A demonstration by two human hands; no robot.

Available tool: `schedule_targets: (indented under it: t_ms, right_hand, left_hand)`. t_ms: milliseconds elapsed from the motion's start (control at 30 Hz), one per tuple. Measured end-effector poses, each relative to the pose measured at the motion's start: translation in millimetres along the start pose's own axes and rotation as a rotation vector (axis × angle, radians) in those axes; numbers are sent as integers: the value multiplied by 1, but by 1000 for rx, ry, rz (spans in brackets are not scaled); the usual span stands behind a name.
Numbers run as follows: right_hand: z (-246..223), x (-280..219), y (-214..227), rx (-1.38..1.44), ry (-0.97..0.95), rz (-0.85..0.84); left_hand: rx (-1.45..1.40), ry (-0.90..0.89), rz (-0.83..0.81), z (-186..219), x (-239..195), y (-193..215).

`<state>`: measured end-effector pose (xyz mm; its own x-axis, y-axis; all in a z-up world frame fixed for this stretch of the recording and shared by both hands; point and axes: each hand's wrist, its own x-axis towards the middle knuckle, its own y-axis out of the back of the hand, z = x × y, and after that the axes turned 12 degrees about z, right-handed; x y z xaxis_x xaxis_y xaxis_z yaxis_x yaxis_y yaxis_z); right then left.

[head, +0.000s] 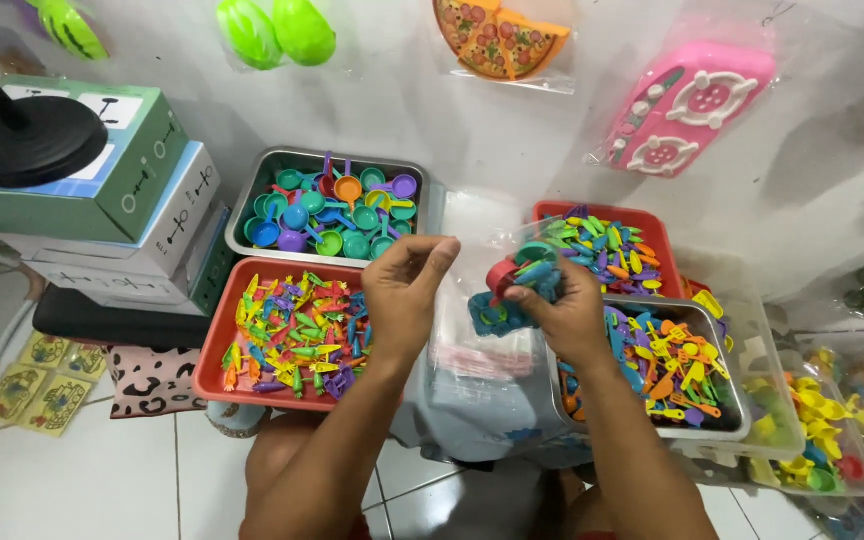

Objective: The person sits on the floor and packs various colorful plastic toys, including spoons, forks, and a purple toy, into clear plastic bags. They select items from multiple red and gray bins and place them into the bags, occasionally adjusting the bags or items.

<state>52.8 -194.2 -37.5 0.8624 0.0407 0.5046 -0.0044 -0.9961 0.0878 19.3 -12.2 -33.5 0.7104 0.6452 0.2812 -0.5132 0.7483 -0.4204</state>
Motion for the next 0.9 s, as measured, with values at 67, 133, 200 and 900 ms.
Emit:
schedule_targets:
  t_ms: [67, 133, 200, 900]
  right_hand:
    - [8, 1, 1, -12, 7, -14]
    - [5, 2, 2, -25, 13, -24]
    - [-9, 2, 5, -150, 39, -103]
    - [-18, 2, 12, -180, -127, -445]
  left_hand:
    - [3, -14, 12, -6, 1, 2]
    - [6, -27, 21, 0, 5, 4]
    - [132, -107, -145, 16, 10, 5]
    - [470, 91, -610, 57, 23, 20]
